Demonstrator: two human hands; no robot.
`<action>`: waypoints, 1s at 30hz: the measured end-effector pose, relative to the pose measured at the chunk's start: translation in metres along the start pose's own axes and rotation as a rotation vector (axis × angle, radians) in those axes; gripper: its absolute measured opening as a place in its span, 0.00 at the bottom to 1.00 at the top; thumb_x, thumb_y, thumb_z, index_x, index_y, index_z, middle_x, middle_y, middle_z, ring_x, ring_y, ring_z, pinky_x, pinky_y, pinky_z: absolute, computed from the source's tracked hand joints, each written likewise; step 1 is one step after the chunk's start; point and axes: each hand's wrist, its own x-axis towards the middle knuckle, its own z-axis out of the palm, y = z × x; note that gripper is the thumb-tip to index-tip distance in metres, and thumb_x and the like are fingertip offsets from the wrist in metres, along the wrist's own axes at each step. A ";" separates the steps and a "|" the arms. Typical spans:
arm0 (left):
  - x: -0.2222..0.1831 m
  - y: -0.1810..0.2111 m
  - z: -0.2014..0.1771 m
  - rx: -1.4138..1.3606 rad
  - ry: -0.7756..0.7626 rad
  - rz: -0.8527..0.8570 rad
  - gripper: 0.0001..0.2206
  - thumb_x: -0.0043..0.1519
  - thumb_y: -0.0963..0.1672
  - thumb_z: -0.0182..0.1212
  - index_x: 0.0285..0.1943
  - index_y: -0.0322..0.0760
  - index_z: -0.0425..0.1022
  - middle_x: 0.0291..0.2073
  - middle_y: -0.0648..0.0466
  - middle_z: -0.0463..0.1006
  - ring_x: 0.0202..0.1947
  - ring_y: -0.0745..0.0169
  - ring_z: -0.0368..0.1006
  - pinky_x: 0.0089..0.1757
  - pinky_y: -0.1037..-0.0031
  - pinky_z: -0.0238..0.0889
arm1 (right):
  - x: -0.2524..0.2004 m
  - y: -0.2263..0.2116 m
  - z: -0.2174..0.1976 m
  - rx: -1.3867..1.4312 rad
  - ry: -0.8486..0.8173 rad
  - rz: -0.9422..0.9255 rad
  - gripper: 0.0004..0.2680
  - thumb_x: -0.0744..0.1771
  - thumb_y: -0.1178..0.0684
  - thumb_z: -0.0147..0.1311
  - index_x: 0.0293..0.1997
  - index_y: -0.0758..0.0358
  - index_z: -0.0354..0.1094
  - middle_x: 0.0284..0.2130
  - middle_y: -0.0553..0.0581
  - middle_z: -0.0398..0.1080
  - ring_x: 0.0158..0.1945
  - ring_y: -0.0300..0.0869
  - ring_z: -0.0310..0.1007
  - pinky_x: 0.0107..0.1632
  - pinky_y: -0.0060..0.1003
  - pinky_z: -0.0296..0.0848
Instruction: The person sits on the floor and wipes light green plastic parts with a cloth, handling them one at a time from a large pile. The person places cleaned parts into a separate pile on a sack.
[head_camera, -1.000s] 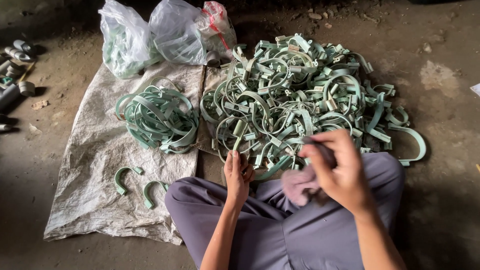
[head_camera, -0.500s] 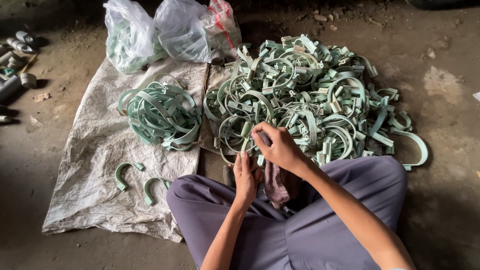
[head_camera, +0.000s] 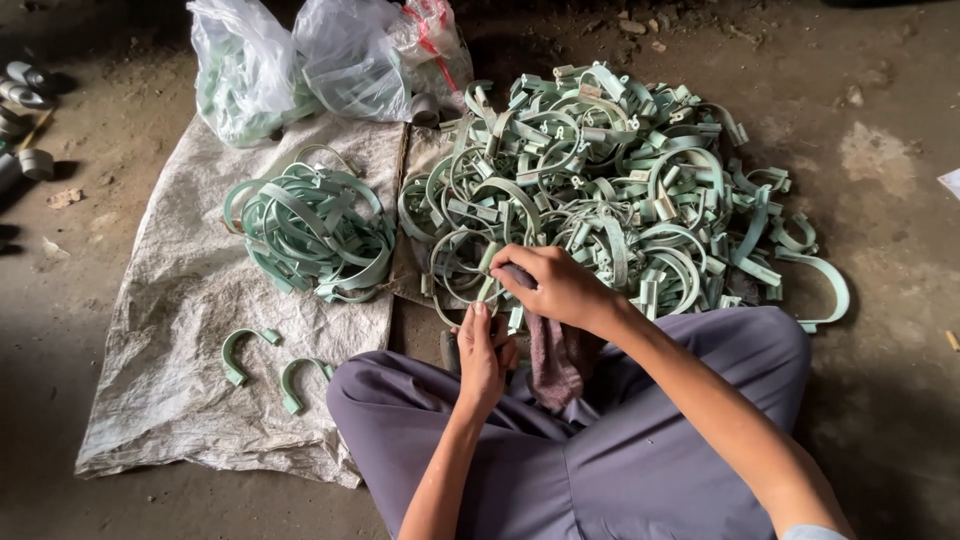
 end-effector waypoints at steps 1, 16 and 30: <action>0.002 -0.002 -0.004 0.005 0.000 0.001 0.13 0.74 0.51 0.47 0.36 0.48 0.58 0.19 0.64 0.46 0.07 0.72 0.42 0.13 0.77 0.45 | 0.000 0.021 0.005 0.003 0.003 -0.002 0.02 0.68 0.59 0.54 0.42 0.63 0.70 0.26 0.67 0.76 0.31 0.60 0.79 0.35 0.48 0.77; 0.014 -0.021 -0.030 0.039 -0.108 0.021 0.12 0.75 0.49 0.41 0.57 0.41 0.65 0.19 0.61 0.48 0.07 0.74 0.42 0.13 0.76 0.43 | -0.012 0.045 0.029 -0.115 0.179 -0.042 0.03 0.69 0.57 0.52 0.45 0.57 0.69 0.21 0.60 0.73 0.25 0.51 0.77 0.29 0.43 0.75; 0.011 -0.022 -0.035 0.186 -0.173 0.139 0.11 0.75 0.44 0.39 0.60 0.33 0.61 0.17 0.57 0.54 0.07 0.68 0.54 0.14 0.74 0.53 | -0.011 0.074 0.004 -0.362 0.306 0.002 0.03 0.68 0.56 0.55 0.45 0.56 0.71 0.26 0.61 0.76 0.31 0.57 0.79 0.33 0.49 0.77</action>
